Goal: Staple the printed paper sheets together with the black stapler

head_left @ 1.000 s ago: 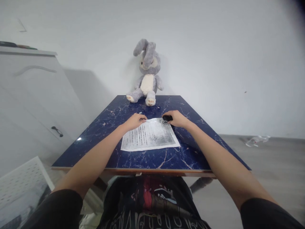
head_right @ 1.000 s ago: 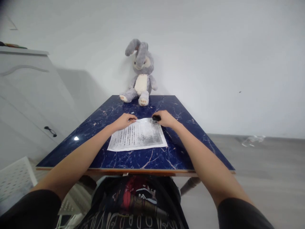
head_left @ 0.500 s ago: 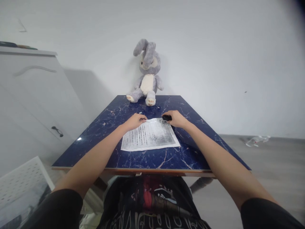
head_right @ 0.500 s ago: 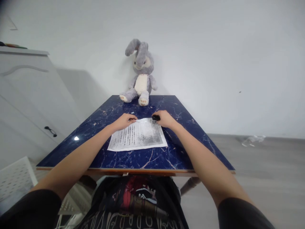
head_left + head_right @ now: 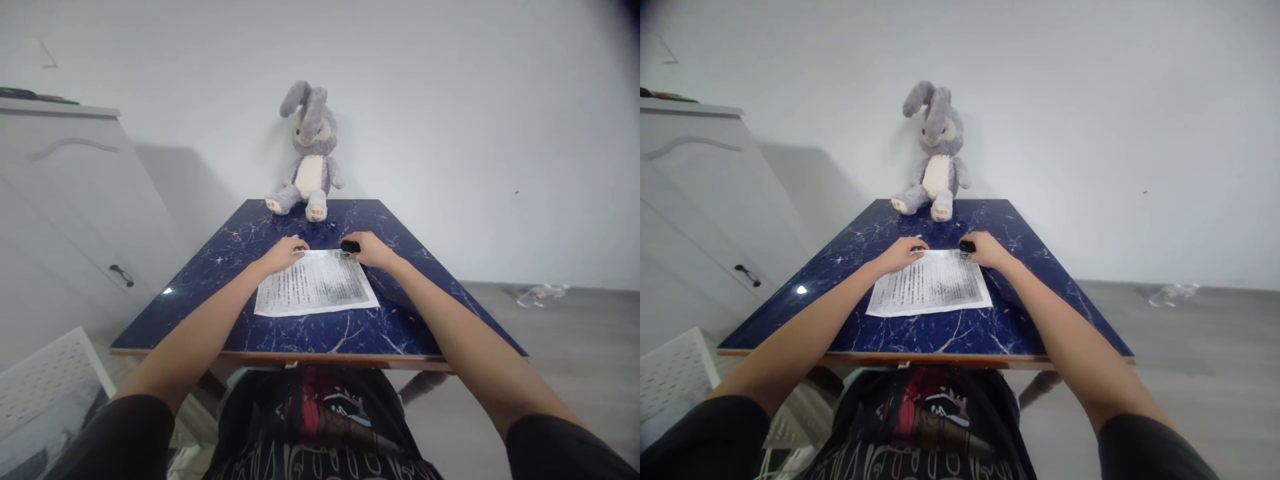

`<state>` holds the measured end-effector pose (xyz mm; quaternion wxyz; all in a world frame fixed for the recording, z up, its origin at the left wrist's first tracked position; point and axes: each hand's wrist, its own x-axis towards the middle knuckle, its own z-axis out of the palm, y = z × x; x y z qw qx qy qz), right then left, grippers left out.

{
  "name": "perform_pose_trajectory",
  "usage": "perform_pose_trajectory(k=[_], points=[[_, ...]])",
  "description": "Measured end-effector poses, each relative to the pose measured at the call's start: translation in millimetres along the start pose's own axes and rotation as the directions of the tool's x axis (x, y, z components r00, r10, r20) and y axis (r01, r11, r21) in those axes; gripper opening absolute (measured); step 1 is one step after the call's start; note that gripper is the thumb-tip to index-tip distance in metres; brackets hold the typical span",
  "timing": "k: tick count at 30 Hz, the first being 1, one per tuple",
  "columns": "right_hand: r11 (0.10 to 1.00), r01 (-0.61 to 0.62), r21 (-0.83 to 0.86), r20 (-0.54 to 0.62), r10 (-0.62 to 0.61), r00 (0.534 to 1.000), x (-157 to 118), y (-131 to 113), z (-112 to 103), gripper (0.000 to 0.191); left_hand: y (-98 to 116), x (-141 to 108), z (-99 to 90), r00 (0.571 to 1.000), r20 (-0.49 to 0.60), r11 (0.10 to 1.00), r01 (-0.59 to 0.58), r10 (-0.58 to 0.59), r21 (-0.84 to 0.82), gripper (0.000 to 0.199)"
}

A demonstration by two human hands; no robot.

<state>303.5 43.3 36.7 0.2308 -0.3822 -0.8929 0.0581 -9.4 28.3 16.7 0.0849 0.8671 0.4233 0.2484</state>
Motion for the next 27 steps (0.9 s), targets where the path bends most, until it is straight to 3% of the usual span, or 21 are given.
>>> perform_pose_trajectory(k=[27], points=[[1.0,-0.011,-0.002,0.012,0.011,1.0,-0.5,-0.8,-0.1,0.046,0.1,2.4,0.8,1.0,0.003,1.0,0.012,-0.011,-0.027,0.043]])
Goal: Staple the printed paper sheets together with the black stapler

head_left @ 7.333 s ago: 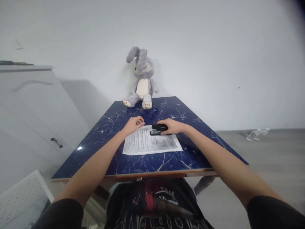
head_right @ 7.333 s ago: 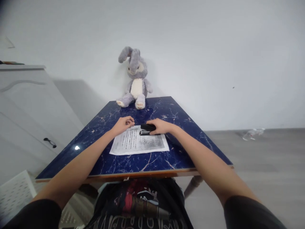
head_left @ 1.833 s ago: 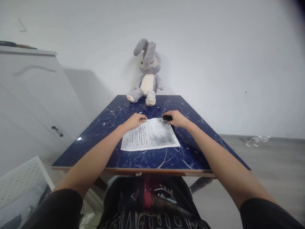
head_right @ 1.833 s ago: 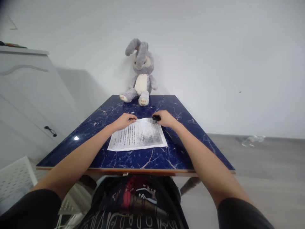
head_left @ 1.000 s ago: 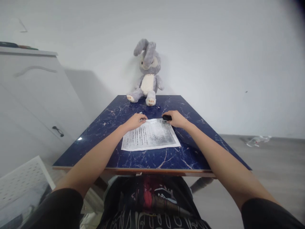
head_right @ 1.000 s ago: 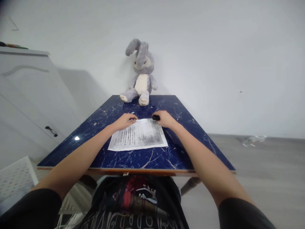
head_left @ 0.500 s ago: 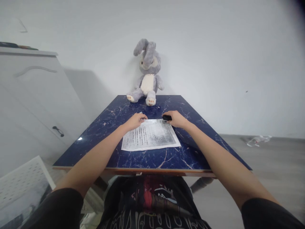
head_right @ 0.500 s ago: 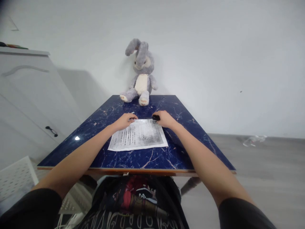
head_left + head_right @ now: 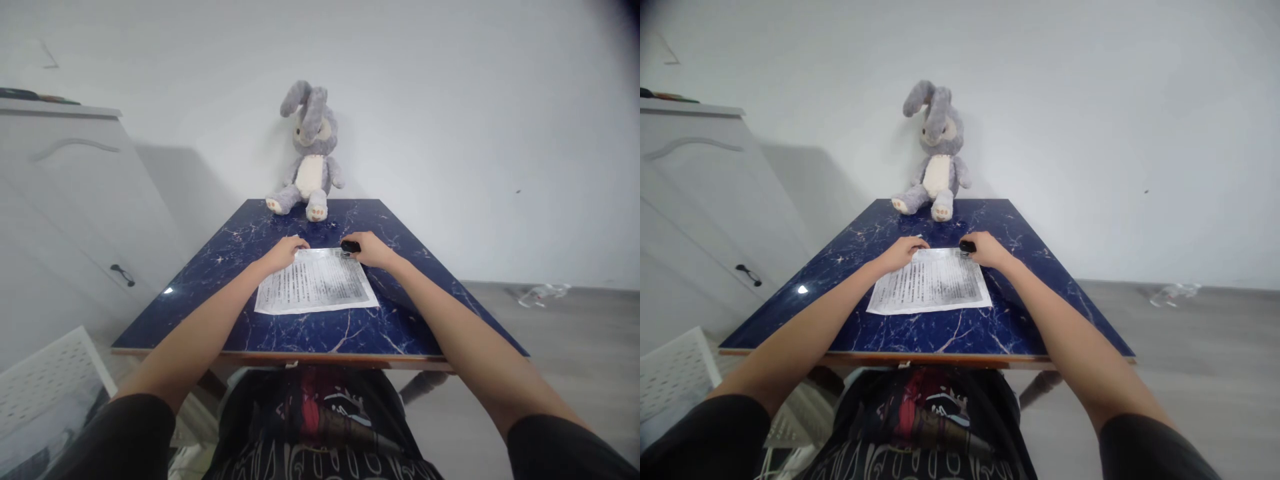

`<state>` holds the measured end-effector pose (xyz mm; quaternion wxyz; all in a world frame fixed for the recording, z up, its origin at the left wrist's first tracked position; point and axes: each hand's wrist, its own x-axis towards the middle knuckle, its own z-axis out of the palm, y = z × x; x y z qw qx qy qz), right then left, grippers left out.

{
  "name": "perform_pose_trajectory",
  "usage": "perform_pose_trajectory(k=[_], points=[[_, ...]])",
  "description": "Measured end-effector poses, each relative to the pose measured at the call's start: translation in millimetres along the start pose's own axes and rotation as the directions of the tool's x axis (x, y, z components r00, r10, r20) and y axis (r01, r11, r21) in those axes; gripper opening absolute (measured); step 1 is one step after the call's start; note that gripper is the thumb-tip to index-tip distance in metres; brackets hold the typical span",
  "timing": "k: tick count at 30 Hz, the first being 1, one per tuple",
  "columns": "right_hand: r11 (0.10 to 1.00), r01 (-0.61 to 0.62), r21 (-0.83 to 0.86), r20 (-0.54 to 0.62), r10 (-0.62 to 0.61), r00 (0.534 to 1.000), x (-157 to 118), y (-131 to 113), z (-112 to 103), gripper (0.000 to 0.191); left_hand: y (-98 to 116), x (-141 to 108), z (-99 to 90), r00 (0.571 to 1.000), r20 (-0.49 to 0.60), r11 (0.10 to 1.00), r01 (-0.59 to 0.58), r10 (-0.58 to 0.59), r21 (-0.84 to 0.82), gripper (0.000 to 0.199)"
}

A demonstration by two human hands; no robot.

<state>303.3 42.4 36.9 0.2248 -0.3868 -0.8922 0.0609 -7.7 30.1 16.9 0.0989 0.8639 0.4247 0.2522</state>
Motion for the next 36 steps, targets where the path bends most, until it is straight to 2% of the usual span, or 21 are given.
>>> perform_pose_trajectory(k=[14,22,28,36], points=[[1.0,-0.004,0.012,-0.001,0.004,1.0,-0.3,0.4,0.4,0.044,-1.2,-0.6,1.7,0.999,-0.024,0.999,0.027,-0.028,-0.037,0.055],[1.0,0.003,0.018,0.0,-0.003,1.0,-0.1,-1.1,-0.7,0.045,2.1,-2.2,-0.8,0.999,-0.016,0.998,0.026,-0.027,-0.062,0.048],[1.0,0.005,0.016,-0.011,-0.005,1.0,0.4,1.2,1.2,0.045,-2.9,-1.4,1.6,1.0,-0.02,0.997,0.007,-0.009,-0.072,0.043],[1.0,-0.002,0.015,-0.007,0.003,1.0,-0.2,-0.3,0.0,0.044,-5.1,-0.9,-0.9,0.999,-0.024,1.0,-0.03,0.03,0.006,0.027]])
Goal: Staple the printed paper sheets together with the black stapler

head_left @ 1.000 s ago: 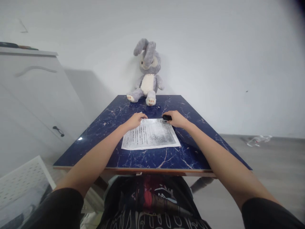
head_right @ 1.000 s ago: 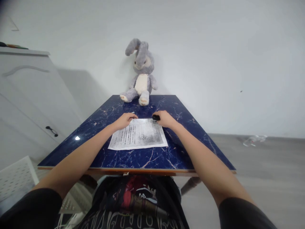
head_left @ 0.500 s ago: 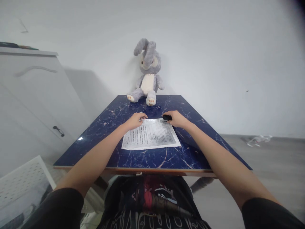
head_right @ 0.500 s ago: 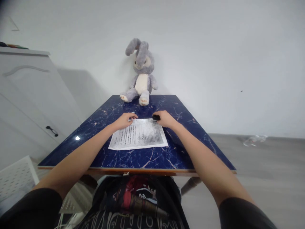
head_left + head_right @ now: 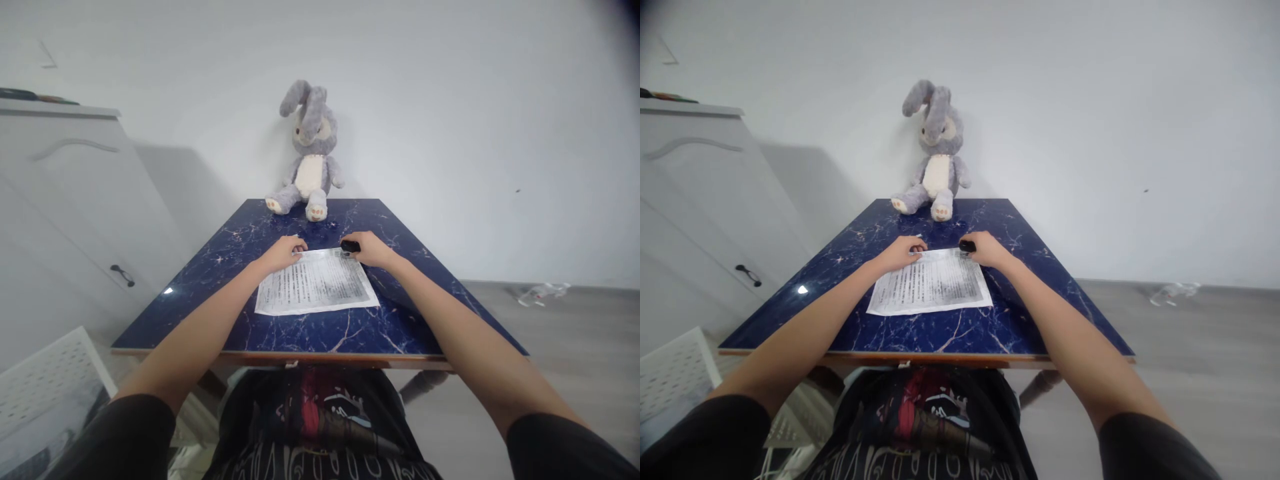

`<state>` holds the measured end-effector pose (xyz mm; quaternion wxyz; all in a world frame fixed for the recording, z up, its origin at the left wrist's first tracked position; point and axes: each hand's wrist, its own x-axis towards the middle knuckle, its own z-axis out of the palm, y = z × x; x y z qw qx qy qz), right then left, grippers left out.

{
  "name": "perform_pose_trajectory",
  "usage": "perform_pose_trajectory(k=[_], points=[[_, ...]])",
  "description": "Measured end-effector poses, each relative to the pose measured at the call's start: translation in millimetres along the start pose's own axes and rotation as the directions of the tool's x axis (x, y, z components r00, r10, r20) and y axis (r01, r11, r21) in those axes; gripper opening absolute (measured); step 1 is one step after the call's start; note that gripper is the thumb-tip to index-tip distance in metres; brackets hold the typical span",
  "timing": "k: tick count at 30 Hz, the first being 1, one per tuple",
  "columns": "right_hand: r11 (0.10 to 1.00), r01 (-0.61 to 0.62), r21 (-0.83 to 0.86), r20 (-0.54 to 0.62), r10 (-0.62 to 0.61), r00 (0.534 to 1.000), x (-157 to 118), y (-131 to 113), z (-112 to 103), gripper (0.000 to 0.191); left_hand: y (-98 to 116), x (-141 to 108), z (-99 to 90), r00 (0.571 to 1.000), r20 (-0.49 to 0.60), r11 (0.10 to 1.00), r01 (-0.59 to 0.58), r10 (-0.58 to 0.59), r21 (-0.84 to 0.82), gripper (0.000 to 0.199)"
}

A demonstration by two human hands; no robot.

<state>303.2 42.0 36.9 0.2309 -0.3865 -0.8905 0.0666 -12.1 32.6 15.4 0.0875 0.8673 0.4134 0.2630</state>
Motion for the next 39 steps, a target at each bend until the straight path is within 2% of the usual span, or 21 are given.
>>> perform_pose_trajectory(k=[11,21,29,33,39], points=[[1.0,-0.004,-0.005,0.004,0.004,1.0,0,-1,0,0.044,1,-2,1.9,0.999,-0.011,0.999,0.044,-0.044,-0.011,0.027],[1.0,0.02,0.001,-0.006,-0.02,1.0,1,3,2,0.044,11,-3,-3.2,0.993,0.038,0.984,0.103,-0.11,0.147,0.025],[1.0,0.005,0.002,0.002,-0.005,1.0,1,4,4,0.046,12,-3,-10.5,0.983,0.104,0.974,0.129,-0.15,0.187,0.018],[1.0,0.012,0.01,-0.004,-0.012,1.0,1,5,4,0.046,12,-2,-12.8,0.98,0.113,0.957,0.131,-0.165,0.26,0.024],[1.0,0.016,0.01,-0.009,-0.016,1.0,1,5,4,0.045,9,-2,-9.8,0.978,0.15,0.983,0.123,-0.143,0.137,0.026]])
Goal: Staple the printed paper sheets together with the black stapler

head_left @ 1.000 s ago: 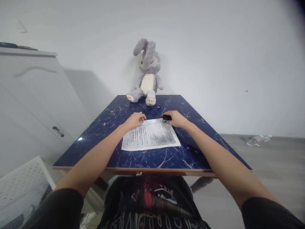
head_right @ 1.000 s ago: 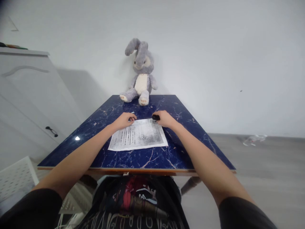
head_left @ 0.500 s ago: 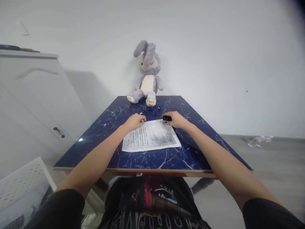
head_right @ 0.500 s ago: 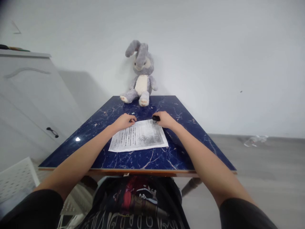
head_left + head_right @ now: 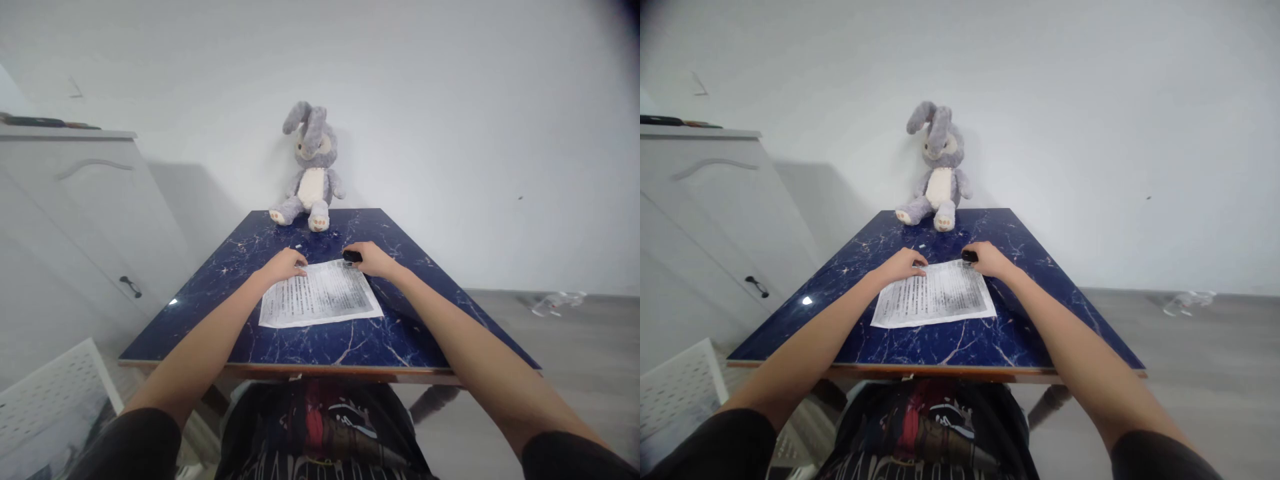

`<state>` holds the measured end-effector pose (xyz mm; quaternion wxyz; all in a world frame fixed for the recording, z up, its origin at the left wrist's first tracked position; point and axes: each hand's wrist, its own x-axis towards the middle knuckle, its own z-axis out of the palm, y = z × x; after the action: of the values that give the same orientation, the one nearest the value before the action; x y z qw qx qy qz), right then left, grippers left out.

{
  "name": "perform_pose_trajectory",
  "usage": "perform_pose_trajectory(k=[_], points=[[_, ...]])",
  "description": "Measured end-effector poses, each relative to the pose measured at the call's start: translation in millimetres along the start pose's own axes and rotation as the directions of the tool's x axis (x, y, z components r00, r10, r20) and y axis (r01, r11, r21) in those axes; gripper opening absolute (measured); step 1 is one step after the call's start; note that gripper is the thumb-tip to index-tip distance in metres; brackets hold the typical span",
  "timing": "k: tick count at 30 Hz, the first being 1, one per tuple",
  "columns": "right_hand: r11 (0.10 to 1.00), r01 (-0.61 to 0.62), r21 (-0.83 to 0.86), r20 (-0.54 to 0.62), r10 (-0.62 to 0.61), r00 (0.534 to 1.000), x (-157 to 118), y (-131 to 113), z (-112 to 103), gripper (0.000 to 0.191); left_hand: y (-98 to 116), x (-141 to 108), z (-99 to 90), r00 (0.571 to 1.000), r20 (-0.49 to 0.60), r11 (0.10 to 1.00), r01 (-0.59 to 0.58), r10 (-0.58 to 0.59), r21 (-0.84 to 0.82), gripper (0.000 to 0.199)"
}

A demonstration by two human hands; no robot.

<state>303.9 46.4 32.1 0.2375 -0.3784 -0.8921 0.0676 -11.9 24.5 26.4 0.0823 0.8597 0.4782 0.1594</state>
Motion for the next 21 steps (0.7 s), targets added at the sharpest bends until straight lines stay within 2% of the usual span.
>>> perform_pose_trajectory(k=[4,21], points=[[1.0,-0.008,-0.01,0.006,0.008,1.0,0.1,0.1,0.0,0.046,-3.3,1.6,4.9,1.0,-0.01,0.996,-0.003,0.002,-0.092,0.022],[0.999,-0.03,-0.022,0.01,0.03,0.999,0.4,-4.3,-0.3,0.045,-0.2,-0.6,9.3,0.997,-0.068,0.989,0.016,-0.027,-0.15,0.019]])
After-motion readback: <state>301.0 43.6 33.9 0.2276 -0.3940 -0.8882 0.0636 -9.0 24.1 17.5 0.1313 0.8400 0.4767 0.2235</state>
